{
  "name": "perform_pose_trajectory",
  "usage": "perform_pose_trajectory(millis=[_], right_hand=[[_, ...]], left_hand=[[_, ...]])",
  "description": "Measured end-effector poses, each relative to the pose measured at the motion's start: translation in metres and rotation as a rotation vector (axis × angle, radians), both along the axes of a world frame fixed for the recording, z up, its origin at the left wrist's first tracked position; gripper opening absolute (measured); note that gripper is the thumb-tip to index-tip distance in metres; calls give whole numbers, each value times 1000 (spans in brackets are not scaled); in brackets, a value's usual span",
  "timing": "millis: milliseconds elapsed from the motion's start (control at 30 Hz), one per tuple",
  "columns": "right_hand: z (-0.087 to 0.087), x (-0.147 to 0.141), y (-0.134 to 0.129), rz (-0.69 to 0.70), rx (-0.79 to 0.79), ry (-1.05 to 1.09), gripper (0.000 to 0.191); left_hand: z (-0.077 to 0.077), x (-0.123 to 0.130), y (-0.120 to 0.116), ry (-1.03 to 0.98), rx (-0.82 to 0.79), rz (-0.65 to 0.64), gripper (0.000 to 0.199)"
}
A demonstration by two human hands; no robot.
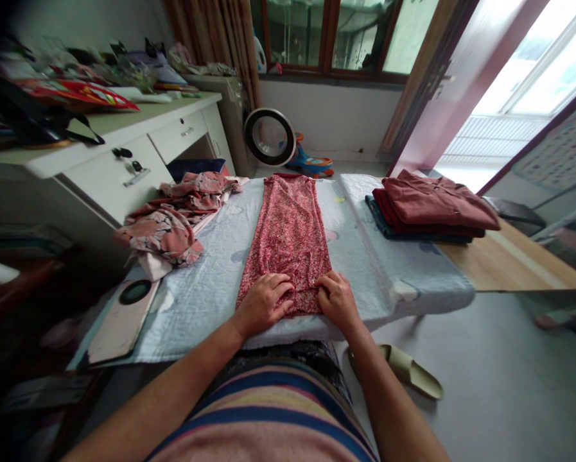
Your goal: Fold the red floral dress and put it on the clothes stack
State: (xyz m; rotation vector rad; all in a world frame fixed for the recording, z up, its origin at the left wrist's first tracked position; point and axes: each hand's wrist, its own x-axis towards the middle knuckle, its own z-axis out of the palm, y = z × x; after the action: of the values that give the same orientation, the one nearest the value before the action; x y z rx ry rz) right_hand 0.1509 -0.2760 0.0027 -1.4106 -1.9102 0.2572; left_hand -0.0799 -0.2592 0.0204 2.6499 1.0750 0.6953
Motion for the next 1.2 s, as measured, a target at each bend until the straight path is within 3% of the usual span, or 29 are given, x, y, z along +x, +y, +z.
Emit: perform_pose_trajectory(millis=[233, 433, 533, 700, 833, 967, 1200], right_hand=[[2, 0, 0, 8, -8, 36, 21], [10, -2, -4, 12, 35, 34, 23], [23, -9, -11, 134, 29, -16, 23], [37, -23, -18, 369, -145, -165, 27], [35, -28, -17, 379, -205, -272, 38], [28, -29, -14, 348, -188, -234, 28], [19, -30, -11, 306, -157, -99, 19]], left_hand=[[8, -8, -8, 35, -21, -55, 23], [11, -15, -11, 106, -96, -150, 36], [16, -15, -9, 145, -119, -185, 30], [23, -11, -8, 234, -108, -195, 21], [20, -10, -10, 228, -90, -160, 24], [16, -12, -12, 129, -119, -143, 42], [7, -16, -17, 10, -155, -116, 48]])
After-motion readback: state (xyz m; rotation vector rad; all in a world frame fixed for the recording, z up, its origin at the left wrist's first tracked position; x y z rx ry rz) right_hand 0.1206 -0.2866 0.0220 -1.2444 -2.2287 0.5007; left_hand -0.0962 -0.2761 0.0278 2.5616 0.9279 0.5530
